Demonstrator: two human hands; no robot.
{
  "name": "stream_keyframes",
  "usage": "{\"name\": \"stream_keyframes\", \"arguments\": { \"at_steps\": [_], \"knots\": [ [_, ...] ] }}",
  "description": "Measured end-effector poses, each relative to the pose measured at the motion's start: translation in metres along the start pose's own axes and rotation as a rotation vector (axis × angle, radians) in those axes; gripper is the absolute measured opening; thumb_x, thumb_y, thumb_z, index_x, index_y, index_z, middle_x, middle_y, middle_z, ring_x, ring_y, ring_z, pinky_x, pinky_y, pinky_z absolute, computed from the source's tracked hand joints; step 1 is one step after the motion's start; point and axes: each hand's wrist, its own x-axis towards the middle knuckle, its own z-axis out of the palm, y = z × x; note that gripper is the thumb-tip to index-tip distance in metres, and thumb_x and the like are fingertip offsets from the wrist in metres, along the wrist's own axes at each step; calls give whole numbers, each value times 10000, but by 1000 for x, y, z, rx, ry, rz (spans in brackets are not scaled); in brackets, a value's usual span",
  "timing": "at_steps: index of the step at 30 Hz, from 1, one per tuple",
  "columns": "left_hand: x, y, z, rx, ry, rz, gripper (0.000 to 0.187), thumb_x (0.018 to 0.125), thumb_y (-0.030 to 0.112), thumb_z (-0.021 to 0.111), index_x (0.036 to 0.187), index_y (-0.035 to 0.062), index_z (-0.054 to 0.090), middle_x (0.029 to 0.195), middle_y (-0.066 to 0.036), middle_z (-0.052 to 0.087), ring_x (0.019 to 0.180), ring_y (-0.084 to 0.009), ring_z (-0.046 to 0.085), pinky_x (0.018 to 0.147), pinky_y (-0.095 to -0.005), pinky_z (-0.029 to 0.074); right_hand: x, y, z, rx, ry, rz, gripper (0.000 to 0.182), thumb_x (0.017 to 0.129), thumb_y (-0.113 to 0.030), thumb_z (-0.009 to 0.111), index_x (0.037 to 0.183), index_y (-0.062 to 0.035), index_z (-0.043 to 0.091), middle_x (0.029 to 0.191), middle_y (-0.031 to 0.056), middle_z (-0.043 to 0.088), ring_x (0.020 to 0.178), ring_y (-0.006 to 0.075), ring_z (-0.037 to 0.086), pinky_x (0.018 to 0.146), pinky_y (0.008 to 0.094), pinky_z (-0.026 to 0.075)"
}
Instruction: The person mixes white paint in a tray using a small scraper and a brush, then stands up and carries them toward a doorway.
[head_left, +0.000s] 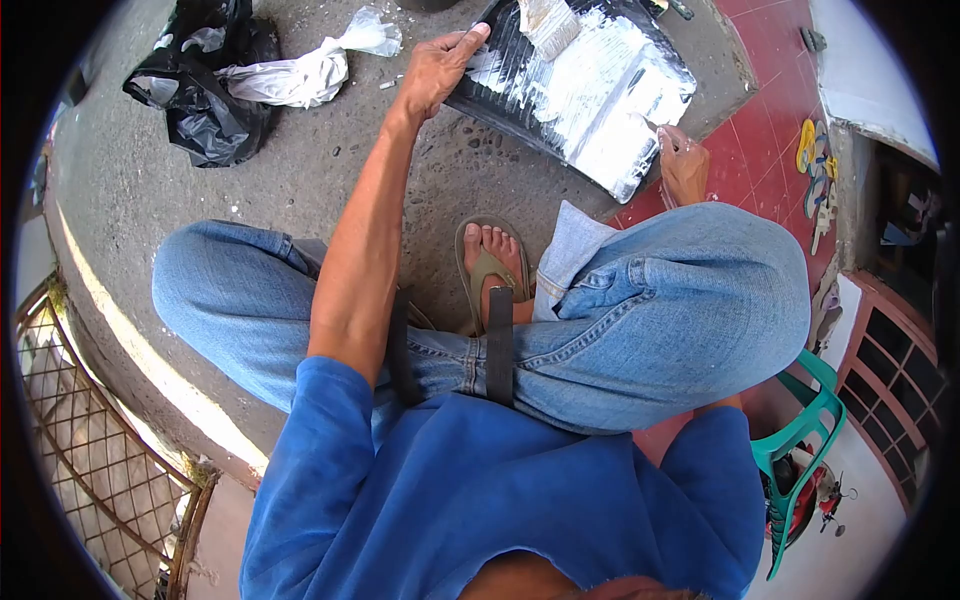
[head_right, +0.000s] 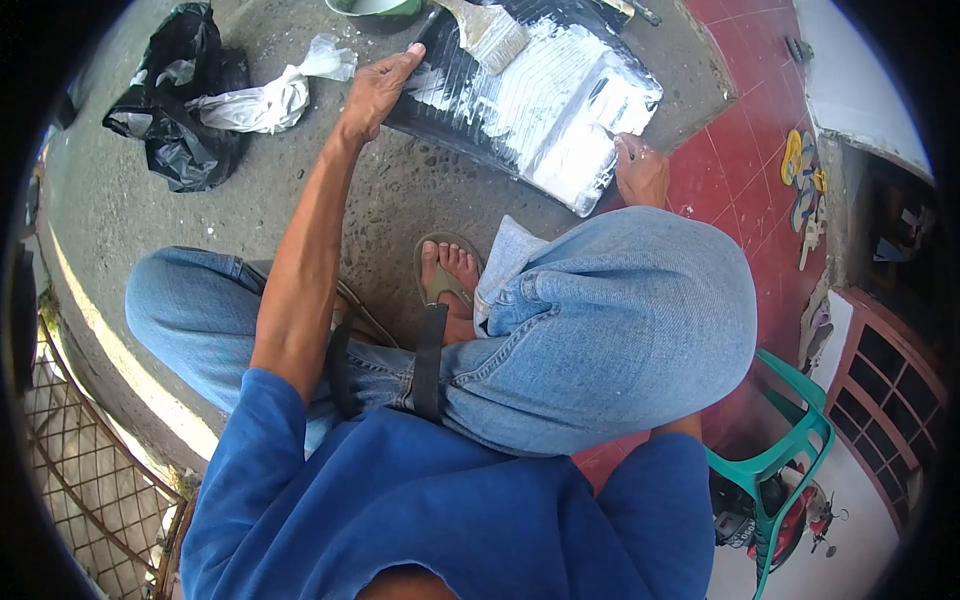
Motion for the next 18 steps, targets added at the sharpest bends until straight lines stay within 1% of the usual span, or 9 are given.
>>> {"name": "stream_keyframes", "arguments": {
  "at_steps": [1, 2, 5, 6, 9, 10, 13, 16, 18],
  "knots": [
    [-1, 1, 0, 8, -4, -11, 542, 814, 479, 634, 1057, -5, 645, 961, -79, 628, 905, -154, 546, 850, -284, 425, 3, 5, 2, -64, 38, -78, 255, 850, -250, 543, 1001, -75, 650, 901, 183, 648, 815, 361, 623, 699, 422, 479],
    [-2, 1, 0, 17, -7, -23, 555, 810, 490, 633, 1061, -5, 644, 967, -85, 628, 912, -159, 547, 854, -289, 425, 3, 9, 6, -152, 4, -101, 243, 852, -238, 527, 993, -78, 642, 889, 190, 640, 806, 381, 608, 688, 440, 473],
    [-4, 9, 1, 71, 12, -35, 599, 797, 524, 628, 1072, -8, 638, 985, -105, 626, 936, -178, 546, 867, -307, 422, -13, 1, 9, -178, -124, -114, 247, 855, -211, 531, 975, -30, 649, 889, 219, 636, 822, 386, 612, 707, 409, 482],
    [-5, 8, 1, 93, 19, -38, 614, 793, 536, 625, 1075, -9, 636, 992, -111, 625, 944, -185, 545, 871, -314, 421, -19, 0, 12, -161, -197, -36, 258, 843, -228, 541, 977, -35, 648, 912, 218, 635, 842, 377, 615, 721, 406, 483],
    [-2, 5, 1, 46, -13, -49, 638, 793, 551, 614, 1096, -10, 625, 1038, -136, 616, 1003, -216, 536, 913, -344, 405, -44, 1, 24, -101, -322, 60, 283, 831, -255, 554, 981, -34, 647, 922, 216, 636, 851, 374, 618, 719, 402, 485],
    [-2, 4, 2, 49, -12, -26, 639, 793, 549, 614, 1102, -10, 621, 1051, -143, 612, 1022, -223, 531, 926, -351, 397, -50, 1, 27, -150, -337, 58, 300, 827, -274, 558, 985, -36, 650, 907, 196, 649, 826, 369, 629, 702, 404, 487],
    [-3, 4, 3, 70, -7, 19, 645, 794, 549, 611, 1115, -10, 613, 1086, -160, 601, 1069, -241, 517, 962, -370, 376, -55, -5, 27, -104, -301, 98, 298, 834, -265, 549, 978, -26, 653, 884, 197, 655, 768, 360, 639, 670, 400, 497],
    [-4, 8, 3, 90, -16, 24, 661, 791, 562, 605, 1123, -9, 608, 1103, -169, 597, 1093, -254, 510, 980, -382, 362, -43, -4, 30, 327, -287, 458, 304, 838, -256, 542, 970, -6, 653, 855, 210, 653, 716, 340, 642, 644, 388, 505],
    [-6, 11, 5, 76, -22, 38, 674, 787, 574, 602, 1126, -9, 607, 1105, -171, 597, 1097, -260, 510, 981, -383, 360, -37, 8, 43, 248, -142, 373, 294, 842, -242, 546, 970, 1, 650, 840, 223, 648, 699, 337, 641, 628, 382, 506]
  ]
}}
